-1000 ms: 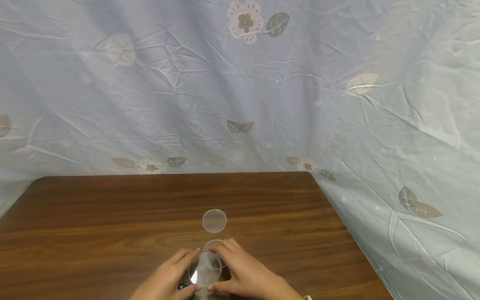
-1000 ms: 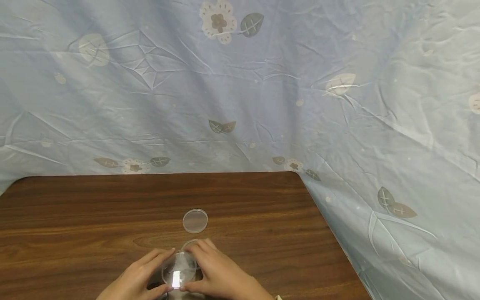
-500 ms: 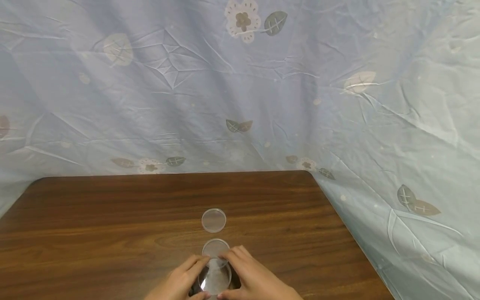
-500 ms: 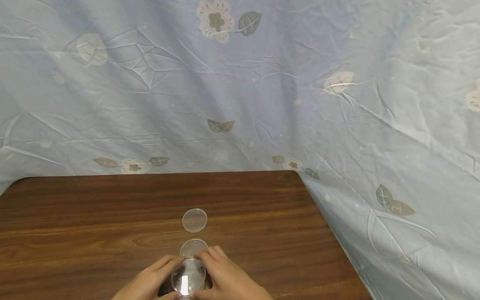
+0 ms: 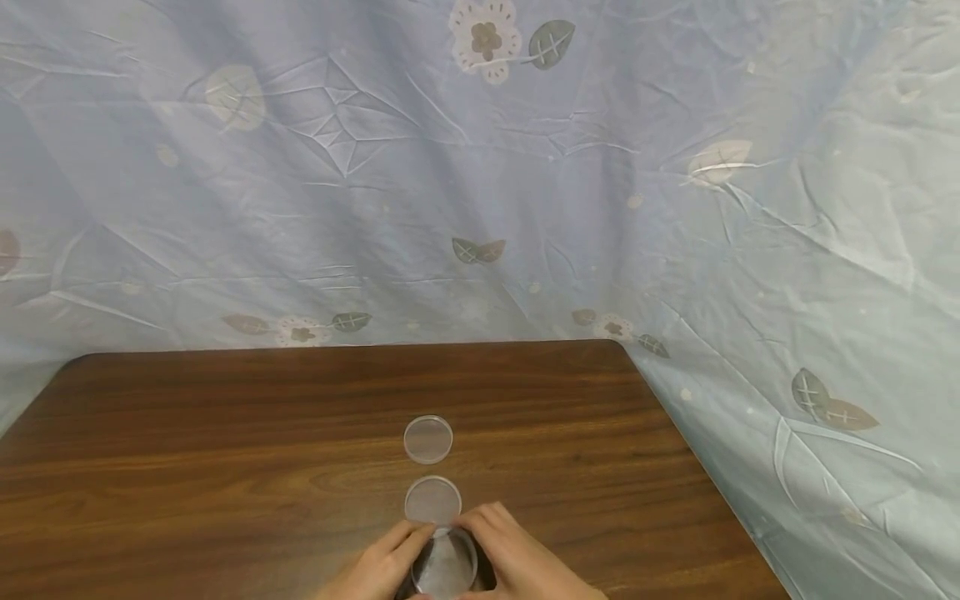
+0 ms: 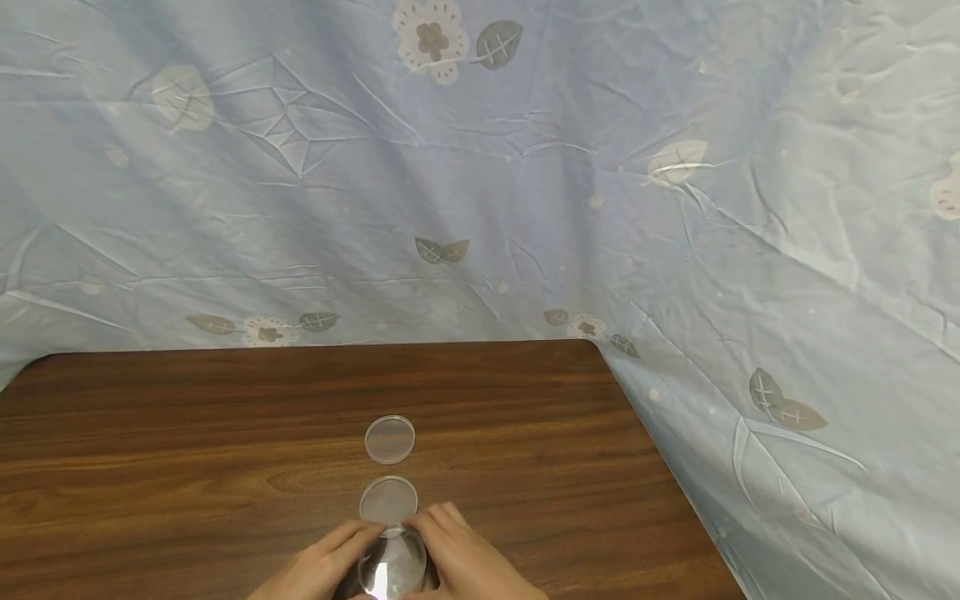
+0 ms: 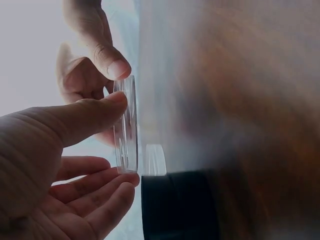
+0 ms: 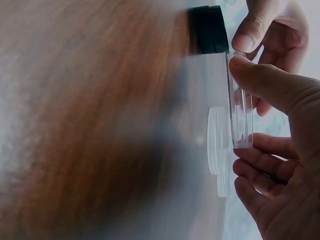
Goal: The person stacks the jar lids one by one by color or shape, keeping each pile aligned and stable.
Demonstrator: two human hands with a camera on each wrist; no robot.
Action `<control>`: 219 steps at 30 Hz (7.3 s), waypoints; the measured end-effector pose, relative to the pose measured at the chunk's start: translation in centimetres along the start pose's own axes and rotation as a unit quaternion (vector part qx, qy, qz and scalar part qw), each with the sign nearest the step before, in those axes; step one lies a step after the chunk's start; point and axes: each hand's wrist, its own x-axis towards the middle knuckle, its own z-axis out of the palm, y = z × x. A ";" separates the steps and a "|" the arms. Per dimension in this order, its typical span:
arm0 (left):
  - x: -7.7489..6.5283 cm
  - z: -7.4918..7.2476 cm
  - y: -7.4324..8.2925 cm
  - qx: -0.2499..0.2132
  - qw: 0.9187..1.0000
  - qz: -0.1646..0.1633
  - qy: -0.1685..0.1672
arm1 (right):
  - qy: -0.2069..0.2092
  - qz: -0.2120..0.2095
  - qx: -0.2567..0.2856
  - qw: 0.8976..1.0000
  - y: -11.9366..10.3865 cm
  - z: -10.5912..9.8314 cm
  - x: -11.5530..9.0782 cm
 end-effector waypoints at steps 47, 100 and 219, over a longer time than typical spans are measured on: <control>0.5 1.7 2.8 0.043 0.998 -0.054 0.009 | -0.022 0.032 -0.003 0.999 1.5 1.3 -1.4; 2.5 -3.3 1.9 -0.062 0.997 -0.048 -0.027 | -0.003 0.099 0.072 0.993 2.0 -1.3 -0.2; 5.0 -7.6 2.8 -0.096 0.983 -0.106 -0.117 | -0.006 0.028 0.046 0.999 2.9 -0.5 1.5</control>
